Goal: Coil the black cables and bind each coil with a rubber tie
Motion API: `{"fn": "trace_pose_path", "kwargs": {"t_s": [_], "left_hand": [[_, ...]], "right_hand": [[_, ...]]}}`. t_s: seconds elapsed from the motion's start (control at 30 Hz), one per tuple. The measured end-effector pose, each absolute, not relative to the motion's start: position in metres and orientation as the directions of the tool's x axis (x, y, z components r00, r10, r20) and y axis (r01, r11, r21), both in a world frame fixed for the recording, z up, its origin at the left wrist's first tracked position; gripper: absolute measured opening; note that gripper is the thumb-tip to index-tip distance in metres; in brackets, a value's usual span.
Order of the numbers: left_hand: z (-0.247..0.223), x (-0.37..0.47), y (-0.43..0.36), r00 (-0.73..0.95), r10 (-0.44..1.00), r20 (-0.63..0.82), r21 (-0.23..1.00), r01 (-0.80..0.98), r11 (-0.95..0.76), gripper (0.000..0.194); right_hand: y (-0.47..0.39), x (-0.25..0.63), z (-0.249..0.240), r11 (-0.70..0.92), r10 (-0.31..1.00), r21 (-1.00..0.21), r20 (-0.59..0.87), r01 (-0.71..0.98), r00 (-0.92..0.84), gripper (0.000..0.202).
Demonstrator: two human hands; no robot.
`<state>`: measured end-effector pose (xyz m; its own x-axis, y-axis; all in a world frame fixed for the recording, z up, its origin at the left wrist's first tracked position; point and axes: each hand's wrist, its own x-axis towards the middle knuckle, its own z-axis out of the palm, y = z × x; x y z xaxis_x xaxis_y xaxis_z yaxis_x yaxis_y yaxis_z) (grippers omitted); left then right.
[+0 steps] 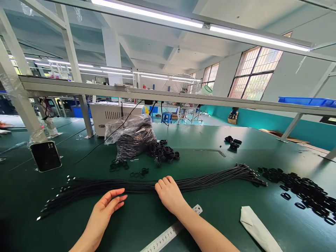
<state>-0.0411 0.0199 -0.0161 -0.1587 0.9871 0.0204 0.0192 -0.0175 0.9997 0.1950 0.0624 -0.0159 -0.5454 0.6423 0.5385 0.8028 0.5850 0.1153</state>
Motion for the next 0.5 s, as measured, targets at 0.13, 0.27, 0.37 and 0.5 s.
{"fn": "trace_pose_path", "kwargs": {"t_s": [0.13,0.27,0.37,0.5], "left_hand": [[-0.022,-0.058,0.029,-0.196,0.934,0.299,0.900,0.382,-0.208,0.033],[-0.032,-0.071,0.040,-0.076,0.878,0.473,0.594,0.763,-0.254,0.039],[-0.035,-0.076,0.046,-0.020,0.891,0.454,0.535,0.805,-0.255,0.032],[-0.033,-0.069,0.043,0.080,0.897,0.434,0.522,0.790,-0.323,0.030]], "right_hand": [[0.056,0.199,-0.017,0.591,0.579,0.128,0.620,0.796,-0.530,0.025],[0.056,0.225,0.005,0.620,0.498,0.107,0.712,0.778,-0.495,0.029],[0.063,0.256,0.035,0.589,0.309,0.034,0.914,0.807,-0.263,0.021],[0.067,0.282,0.067,0.475,0.212,-0.169,0.974,0.864,0.074,0.011]]}}
